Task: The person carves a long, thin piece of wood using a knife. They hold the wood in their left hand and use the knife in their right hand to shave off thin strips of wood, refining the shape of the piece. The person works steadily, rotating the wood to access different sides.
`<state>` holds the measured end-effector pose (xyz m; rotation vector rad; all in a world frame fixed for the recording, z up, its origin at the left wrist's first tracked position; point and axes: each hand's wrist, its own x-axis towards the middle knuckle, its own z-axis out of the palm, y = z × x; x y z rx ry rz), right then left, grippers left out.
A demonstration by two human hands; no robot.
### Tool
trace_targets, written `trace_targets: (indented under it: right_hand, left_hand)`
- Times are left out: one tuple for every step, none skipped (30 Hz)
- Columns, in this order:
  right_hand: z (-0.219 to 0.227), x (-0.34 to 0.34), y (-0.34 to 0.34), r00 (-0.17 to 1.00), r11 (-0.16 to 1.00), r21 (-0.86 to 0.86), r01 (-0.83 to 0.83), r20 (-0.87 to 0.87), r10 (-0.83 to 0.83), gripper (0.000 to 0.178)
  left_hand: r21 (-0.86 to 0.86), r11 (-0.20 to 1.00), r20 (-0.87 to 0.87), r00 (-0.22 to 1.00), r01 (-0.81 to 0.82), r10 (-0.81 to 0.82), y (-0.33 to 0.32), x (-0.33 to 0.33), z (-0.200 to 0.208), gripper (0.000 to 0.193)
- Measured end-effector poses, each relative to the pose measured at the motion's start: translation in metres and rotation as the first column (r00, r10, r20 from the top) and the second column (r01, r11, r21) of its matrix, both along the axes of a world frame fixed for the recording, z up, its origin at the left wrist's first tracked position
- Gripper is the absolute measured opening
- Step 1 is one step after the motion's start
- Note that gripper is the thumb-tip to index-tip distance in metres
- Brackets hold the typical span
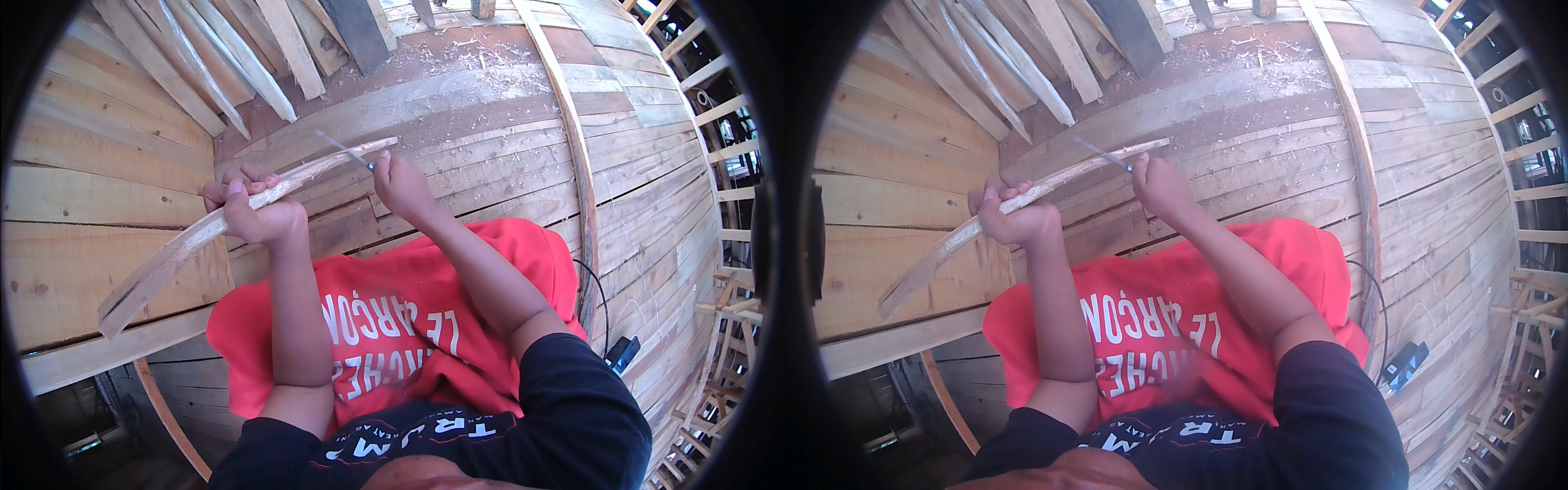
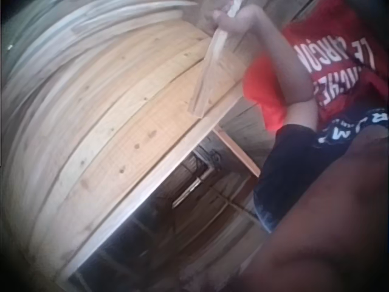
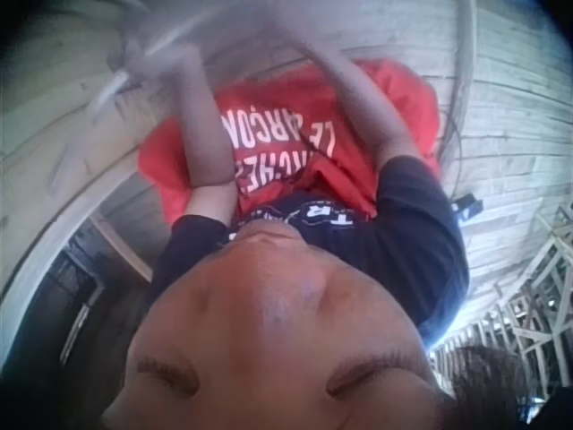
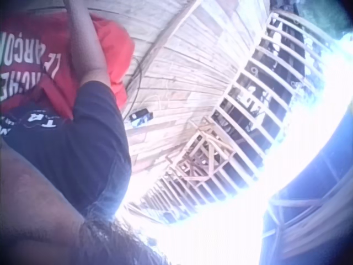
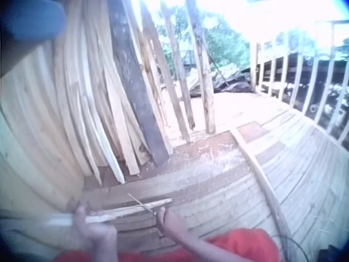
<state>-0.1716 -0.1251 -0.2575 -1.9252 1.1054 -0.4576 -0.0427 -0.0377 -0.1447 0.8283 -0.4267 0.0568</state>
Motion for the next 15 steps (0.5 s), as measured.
trace_targets:
  right_hand:
    - [-0.01,-0.001,-0.011,0.999,0.999,-0.009,0.053,-0.001,-0.053,0.056]
    - [-0.02,-0.003,-0.019,0.994,0.994,-0.018,0.106,-0.001,-0.106,0.055]
    - [-0.013,-0.001,-0.015,0.997,0.998,-0.019,0.066,-0.028,-0.066,0.055]
    - [0.0,0.002,-0.008,0.998,0.999,-0.02,0.028,-0.055,-0.029,0.055]
    - [0.007,0.004,-0.005,0.997,1.0,-0.019,-0.01,-0.082,0.008,0.054]
    - [0.005,0.004,-0.003,0.999,1.0,-0.009,0.002,-0.052,-0.002,0.054]
    - [0.003,0.003,-0.002,1.0,1.0,0.001,0.013,-0.022,-0.013,0.054]
    - [0.001,0.003,-0.002,1.0,1.0,0.012,0.024,0.008,-0.024,0.054]
    - [-0.001,0.001,-0.007,0.999,0.999,0.024,0.049,-0.011,-0.049,0.054]
    - [-0.004,-0.001,-0.014,0.997,0.997,0.036,0.075,-0.031,-0.074,0.054]
    - [-0.007,-0.003,-0.018,0.994,0.994,0.047,0.101,-0.05,-0.099,0.053]
    - [0.008,-0.003,-0.017,0.997,0.998,0.031,0.046,-0.071,-0.043,0.053]
    - [0.033,-0.005,-0.007,0.995,1.0,0.024,-0.018,-0.097,0.02,0.053]
    - [0.046,-0.007,-0.003,0.989,0.997,0.014,-0.077,-0.125,0.078,0.053]
    - [0.042,-0.006,-0.005,0.994,0.999,0.03,-0.031,-0.099,0.034,0.052]
  left_hand:
    - [0.018,1.0,0.0,1.0,-0.025,0.025,-0.002,-0.002,0.002,0.021]
    - [0.035,0.998,-0.001,0.999,-0.05,0.05,-0.005,-0.004,0.005,0.021]
    - [0.056,0.995,0.001,0.996,-0.087,0.087,-0.004,-0.003,0.006,0.021]
    - [0.018,0.999,0.013,0.999,-0.045,0.045,-0.002,0.001,0.004,0.022]
    - [-0.019,1.0,0.027,1.0,-0.002,0.003,0.002,0.007,0.0,0.023]
    - [-0.049,0.998,0.037,0.998,0.048,-0.046,0.003,0.007,0.0,0.024]
    - [-0.046,0.997,0.035,0.997,0.065,-0.063,0.002,0.004,0.0,0.024]
    - [-0.043,0.996,0.033,0.996,0.082,-0.081,0.0,-0.001,-0.001,0.025]
    - [-0.045,0.994,0.036,0.994,0.101,-0.099,-0.002,-0.005,0.003,0.025]
    - [0.001,0.997,0.033,0.996,0.082,-0.082,-0.002,-0.007,0.003,0.026]
    - [0.047,0.997,0.031,0.997,0.064,-0.066,-0.001,-0.009,0.004,0.027]
    - [0.09,0.995,0.037,0.998,0.039,-0.043,-0.001,-0.006,0.005,0.029]
    - [0.068,0.996,0.066,0.996,0.063,-0.067,0.003,-0.001,0.004,0.028]
    - [0.045,0.995,0.093,0.991,0.092,-0.096,0.005,0.001,0.002,0.028]
    - [0.023,0.991,0.119,0.984,0.129,-0.131,0.004,0.001,-0.001,0.027]
